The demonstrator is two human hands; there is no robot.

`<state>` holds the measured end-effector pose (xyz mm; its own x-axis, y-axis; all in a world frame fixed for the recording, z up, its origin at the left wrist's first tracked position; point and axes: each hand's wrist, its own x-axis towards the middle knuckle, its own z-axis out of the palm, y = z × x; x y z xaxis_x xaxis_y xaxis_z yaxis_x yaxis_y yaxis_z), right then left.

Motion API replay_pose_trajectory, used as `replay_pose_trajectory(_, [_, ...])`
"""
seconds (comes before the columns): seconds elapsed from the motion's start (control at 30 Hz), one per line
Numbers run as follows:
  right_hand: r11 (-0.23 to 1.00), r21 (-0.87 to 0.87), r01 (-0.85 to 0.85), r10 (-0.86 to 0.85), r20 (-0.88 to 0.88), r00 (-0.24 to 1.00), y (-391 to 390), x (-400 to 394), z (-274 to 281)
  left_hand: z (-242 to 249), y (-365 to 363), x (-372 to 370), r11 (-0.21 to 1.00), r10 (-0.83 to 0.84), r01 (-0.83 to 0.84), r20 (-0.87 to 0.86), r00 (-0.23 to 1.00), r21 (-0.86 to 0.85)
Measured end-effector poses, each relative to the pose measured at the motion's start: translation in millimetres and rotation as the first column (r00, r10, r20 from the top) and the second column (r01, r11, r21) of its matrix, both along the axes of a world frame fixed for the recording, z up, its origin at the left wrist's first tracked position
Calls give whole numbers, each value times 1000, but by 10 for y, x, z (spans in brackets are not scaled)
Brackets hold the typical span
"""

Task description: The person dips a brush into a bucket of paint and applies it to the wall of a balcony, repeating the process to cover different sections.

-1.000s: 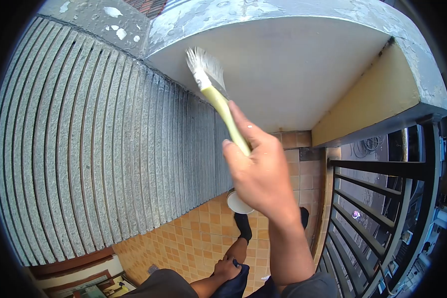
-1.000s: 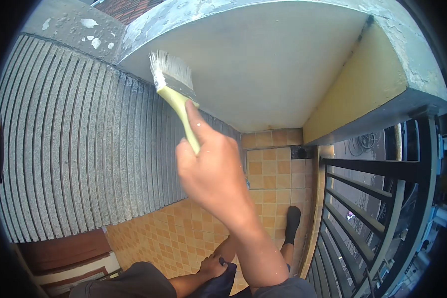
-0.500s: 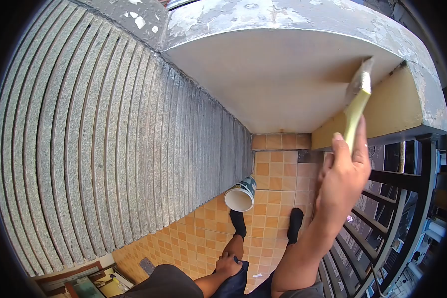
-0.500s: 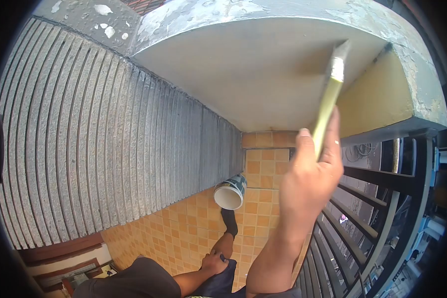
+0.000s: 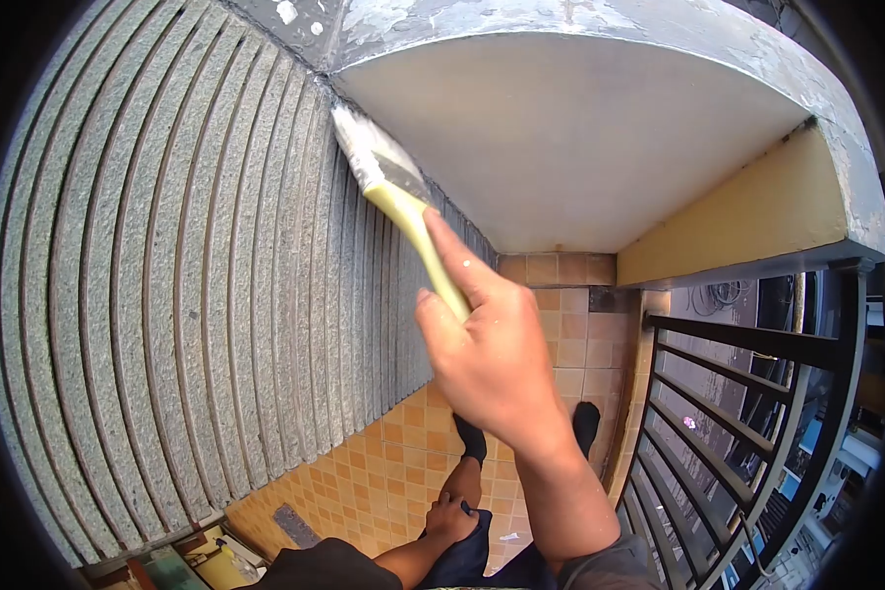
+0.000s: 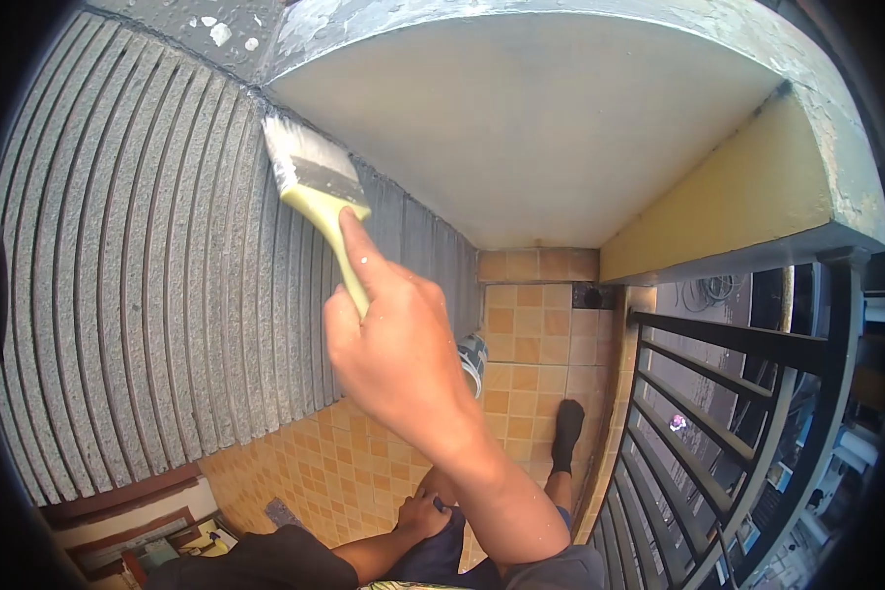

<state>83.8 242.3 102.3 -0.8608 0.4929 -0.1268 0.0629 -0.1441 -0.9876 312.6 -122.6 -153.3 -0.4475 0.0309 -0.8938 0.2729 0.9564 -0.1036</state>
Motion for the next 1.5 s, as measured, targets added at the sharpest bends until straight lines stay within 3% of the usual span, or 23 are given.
replay_pose_trajectory(0.13, [963,-119,241,-232,92,969,634,127,30,-39,-78,33,1000,6,-6,-19,1000,6])
replay_pose_trajectory(0.23, [926,-32,377,-370,142,918,845,447,169,4,-57,10,999,35,-35,4,999,-10])
replay_pose_trajectory(0.37, [810,8,586,-585,61,808,935,757,151,-48,-153,32,998,59,-59,22,998,-2])
replay_pose_trajectory(0.47, [655,32,755,-755,38,654,755,736,123,-37,-194,24,998,69,-69,5,998,13])
replay_pose_trajectory(0.57, [633,-39,773,-774,3,634,600,492,47,-56,-247,44,998,54,-54,6,999,28])
replay_pose_trajectory(0.6, [678,-89,730,-732,6,681,515,396,56,-50,-253,39,998,46,-46,4,999,36])
replay_pose_trajectory(0.63, [698,103,709,-713,-1,702,447,250,-88,-45,-255,28,998,37,-37,0,999,43])
replay_pose_trajectory(0.67, [759,22,651,-651,-21,759,256,88,-41,-14,-236,1,998,47,-47,18,999,32])
replay_pose_trajectory(0.7, [778,77,624,-612,-133,780,103,-83,-51,30,-192,-38,998,54,-55,33,998,22])
replay_pose_trajectory(0.77, [887,74,456,-456,-20,890,-95,-175,-35,21,-212,-43,999,43,-43,27,999,25])
replay_pose_trajectory(0.83, [945,102,312,-310,-30,950,-156,-145,-97,-82,-305,30,998,19,-18,-22,1000,58])
replay_pose_trajectory(0.97, [999,23,27,-25,-78,997,-14,43,-149,12,-189,-12,998,-12,16,-61,998,68])
replay_pose_trajectory(1.0, [1000,7,31,-29,-131,991,41,23,-249,16,-159,-38,999,-13,15,-30,999,42])
replay_pose_trajectory(1.07, [986,-162,46,-53,-38,998,365,113,-128,19,-131,-46,1000,-13,13,6,1000,11])
replay_pose_trajectory(1.17, [911,-294,291,-303,3,953,950,434,11,-15,-133,-35,1000,-13,13,16,1000,4])
replay_pose_trajectory(1.3, [839,-168,518,-519,42,854,955,760,135,2,-118,-13,1000,5,-5,41,999,-3])
replay_pose_trajectory(1.4, [730,-197,655,-675,-57,736,855,930,199,-29,-89,-17,1000,10,-10,49,999,1])
replay_pose_trajectory(1.5, [608,-104,787,-794,-94,601,818,897,144,-13,-76,14,1000,2,-1,47,999,-12])
